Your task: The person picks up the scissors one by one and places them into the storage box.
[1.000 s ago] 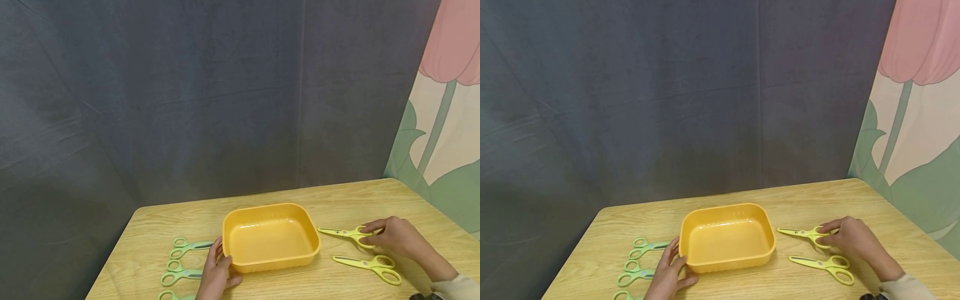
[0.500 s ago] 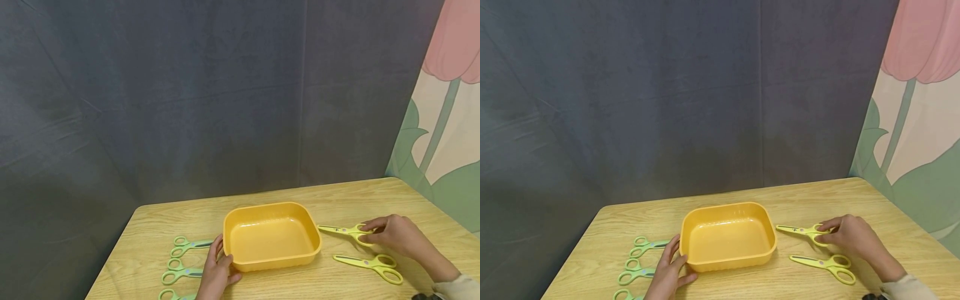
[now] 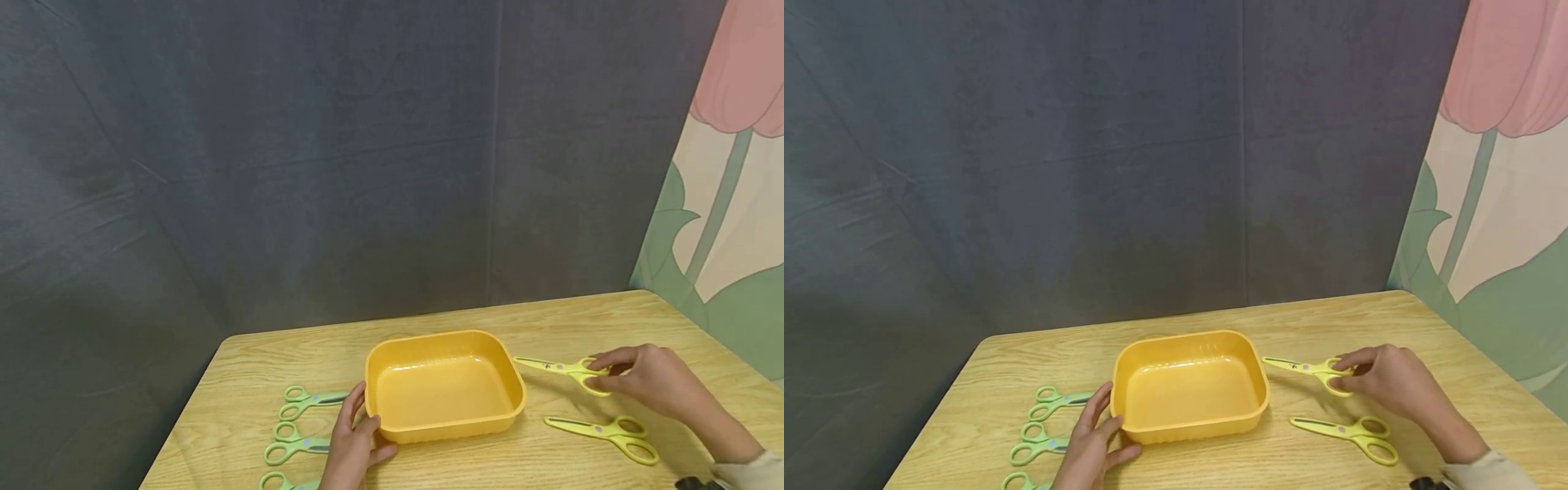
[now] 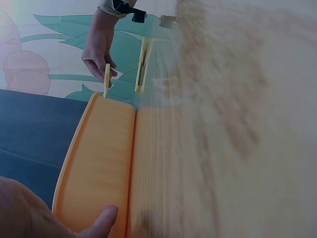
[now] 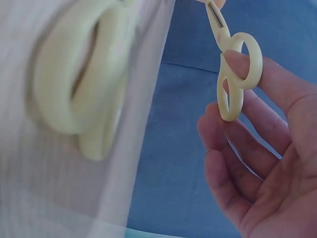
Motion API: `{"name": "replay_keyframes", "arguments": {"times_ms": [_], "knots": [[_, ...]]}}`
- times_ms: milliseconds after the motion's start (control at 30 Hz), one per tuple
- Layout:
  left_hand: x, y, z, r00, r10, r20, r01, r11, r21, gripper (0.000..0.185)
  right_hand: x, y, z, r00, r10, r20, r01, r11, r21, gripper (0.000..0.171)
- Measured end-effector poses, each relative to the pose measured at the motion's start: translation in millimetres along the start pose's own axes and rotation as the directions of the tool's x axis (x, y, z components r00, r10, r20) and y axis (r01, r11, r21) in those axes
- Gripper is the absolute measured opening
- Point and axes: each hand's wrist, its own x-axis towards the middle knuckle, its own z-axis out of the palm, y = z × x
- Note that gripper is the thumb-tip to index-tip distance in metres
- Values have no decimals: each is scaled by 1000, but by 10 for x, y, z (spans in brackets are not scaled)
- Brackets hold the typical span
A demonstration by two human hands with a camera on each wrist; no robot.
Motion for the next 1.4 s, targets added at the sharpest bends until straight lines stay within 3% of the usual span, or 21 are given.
{"name": "replay_keyframes", "arguments": {"times_ms": [367,967,1400], "knots": [[-8,15,-1,1000,3,-3,-3,1000,-12,60,-8,-104,-125,996,-60,-61,59,998,-18,24],[-9,2,-31,1000,8,14,-8,1000,-21,59,99,-462,-247,996,-57,-75,58,998,8,22],[18,21,-17,1000,-16,2,16,999,-48,62,198,-781,-249,992,-112,-66,113,994,12,19]]}}
